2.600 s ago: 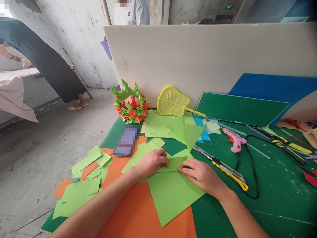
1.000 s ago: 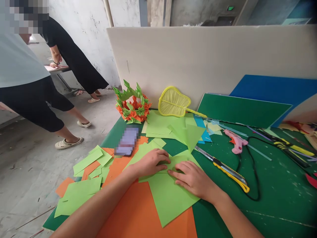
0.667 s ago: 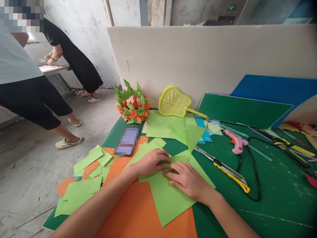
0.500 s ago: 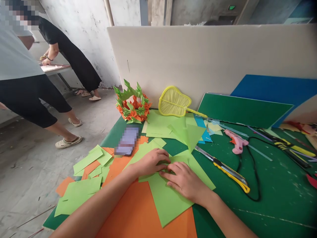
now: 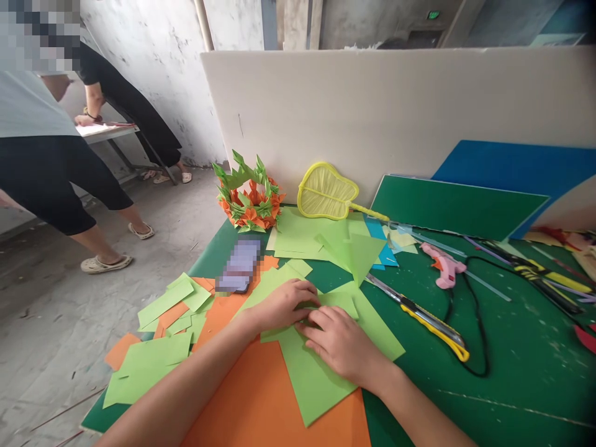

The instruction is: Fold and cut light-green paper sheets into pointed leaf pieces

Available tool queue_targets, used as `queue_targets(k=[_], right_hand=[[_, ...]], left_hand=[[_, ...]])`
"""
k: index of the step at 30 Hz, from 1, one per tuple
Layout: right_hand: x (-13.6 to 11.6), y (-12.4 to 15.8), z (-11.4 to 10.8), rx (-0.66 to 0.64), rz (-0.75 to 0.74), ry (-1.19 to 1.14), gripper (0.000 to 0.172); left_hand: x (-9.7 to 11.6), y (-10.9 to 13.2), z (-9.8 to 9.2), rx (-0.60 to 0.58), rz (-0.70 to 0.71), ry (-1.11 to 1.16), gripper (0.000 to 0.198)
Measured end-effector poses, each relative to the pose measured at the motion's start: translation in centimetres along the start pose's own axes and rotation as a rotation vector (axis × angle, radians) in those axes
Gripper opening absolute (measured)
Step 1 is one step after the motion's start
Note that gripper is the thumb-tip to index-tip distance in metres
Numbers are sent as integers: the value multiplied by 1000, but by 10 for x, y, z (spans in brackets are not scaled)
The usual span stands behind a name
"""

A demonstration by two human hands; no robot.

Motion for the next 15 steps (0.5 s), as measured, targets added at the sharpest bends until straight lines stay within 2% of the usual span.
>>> queue_targets(k=[7,15], right_hand=[[28,15,-14,37,64,-63,26],[62,33,-18,-18,170,-45,32]], left_hand=[[-1,0,0,-11,-17,-7,17],[-1,1,0,-27,-21,-23,19]])
Point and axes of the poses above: each hand's wrist, its own y-axis away from the middle knuckle, its own z-axis out of the palm, x = y × z, the point moved 10 cm from there along -y, towards the middle knuckle, and after that the axes turned 11 degrees about y, right-handed, at the moved point
